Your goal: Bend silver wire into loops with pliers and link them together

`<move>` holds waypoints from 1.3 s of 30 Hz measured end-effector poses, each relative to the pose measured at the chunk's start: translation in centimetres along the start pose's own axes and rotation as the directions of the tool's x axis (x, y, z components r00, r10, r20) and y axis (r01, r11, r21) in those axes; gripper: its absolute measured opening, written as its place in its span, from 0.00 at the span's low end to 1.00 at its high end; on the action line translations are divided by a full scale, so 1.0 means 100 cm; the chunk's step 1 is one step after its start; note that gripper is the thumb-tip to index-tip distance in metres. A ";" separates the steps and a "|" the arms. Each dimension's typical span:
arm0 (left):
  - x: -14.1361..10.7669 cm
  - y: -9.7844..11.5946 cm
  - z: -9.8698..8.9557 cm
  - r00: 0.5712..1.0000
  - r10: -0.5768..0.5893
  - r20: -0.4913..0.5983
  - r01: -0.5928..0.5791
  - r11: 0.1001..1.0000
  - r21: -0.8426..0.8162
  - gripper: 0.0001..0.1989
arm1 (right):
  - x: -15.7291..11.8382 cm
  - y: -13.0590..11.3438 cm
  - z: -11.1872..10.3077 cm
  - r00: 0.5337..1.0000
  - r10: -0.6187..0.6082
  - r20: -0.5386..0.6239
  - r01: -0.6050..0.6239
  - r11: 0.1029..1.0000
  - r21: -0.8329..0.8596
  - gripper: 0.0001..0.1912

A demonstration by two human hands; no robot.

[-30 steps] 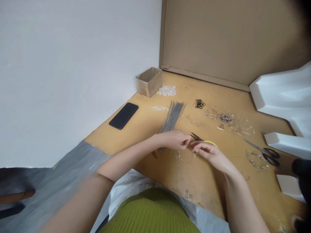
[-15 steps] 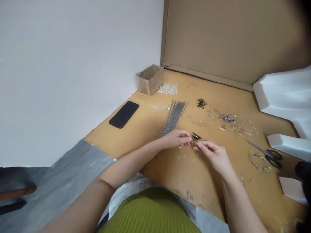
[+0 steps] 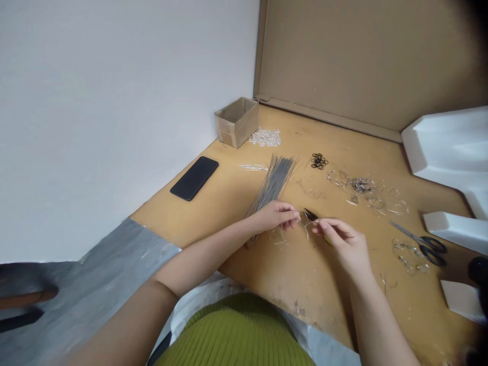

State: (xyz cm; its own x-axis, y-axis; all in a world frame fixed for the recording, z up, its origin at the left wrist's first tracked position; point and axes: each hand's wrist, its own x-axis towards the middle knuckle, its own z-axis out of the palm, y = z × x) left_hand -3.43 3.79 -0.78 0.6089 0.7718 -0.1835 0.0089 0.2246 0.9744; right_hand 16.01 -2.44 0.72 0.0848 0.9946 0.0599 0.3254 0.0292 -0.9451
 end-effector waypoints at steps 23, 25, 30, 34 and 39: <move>-0.001 0.001 -0.001 0.992 -0.114 -0.056 0.109 0.990 -0.090 0.16 | -0.002 0.014 0.010 0.796 -0.590 0.135 0.530 0.572 -0.626 0.08; -0.001 -0.001 -0.002 0.993 -0.097 -0.061 0.093 0.994 -0.057 0.16 | -0.002 0.013 0.010 0.815 -0.565 0.131 0.515 0.602 -0.610 0.08; -0.001 0.000 -0.002 0.999 -0.039 -0.022 0.041 0.993 0.107 0.17 | -0.004 0.011 0.010 0.890 -0.451 0.067 0.418 0.747 -0.517 0.08; -0.003 0.004 -0.001 1.000 -0.027 0.005 0.025 0.978 0.209 0.18 | -0.005 0.007 0.010 0.934 -0.357 0.000 0.323 0.846 -0.425 0.07; -0.004 0.002 -0.001 0.997 -0.008 0.073 -0.006 0.981 0.192 0.17 | -0.006 0.003 0.011 0.943 -0.332 -0.015 0.300 0.872 -0.387 0.07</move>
State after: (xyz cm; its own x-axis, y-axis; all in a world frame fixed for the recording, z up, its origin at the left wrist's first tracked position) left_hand -3.75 3.62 -0.48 0.6650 0.7244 -0.1814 0.1575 0.1014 0.9823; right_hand 15.04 -2.93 0.05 -0.0139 0.9270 0.3748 0.6735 0.2857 -0.6818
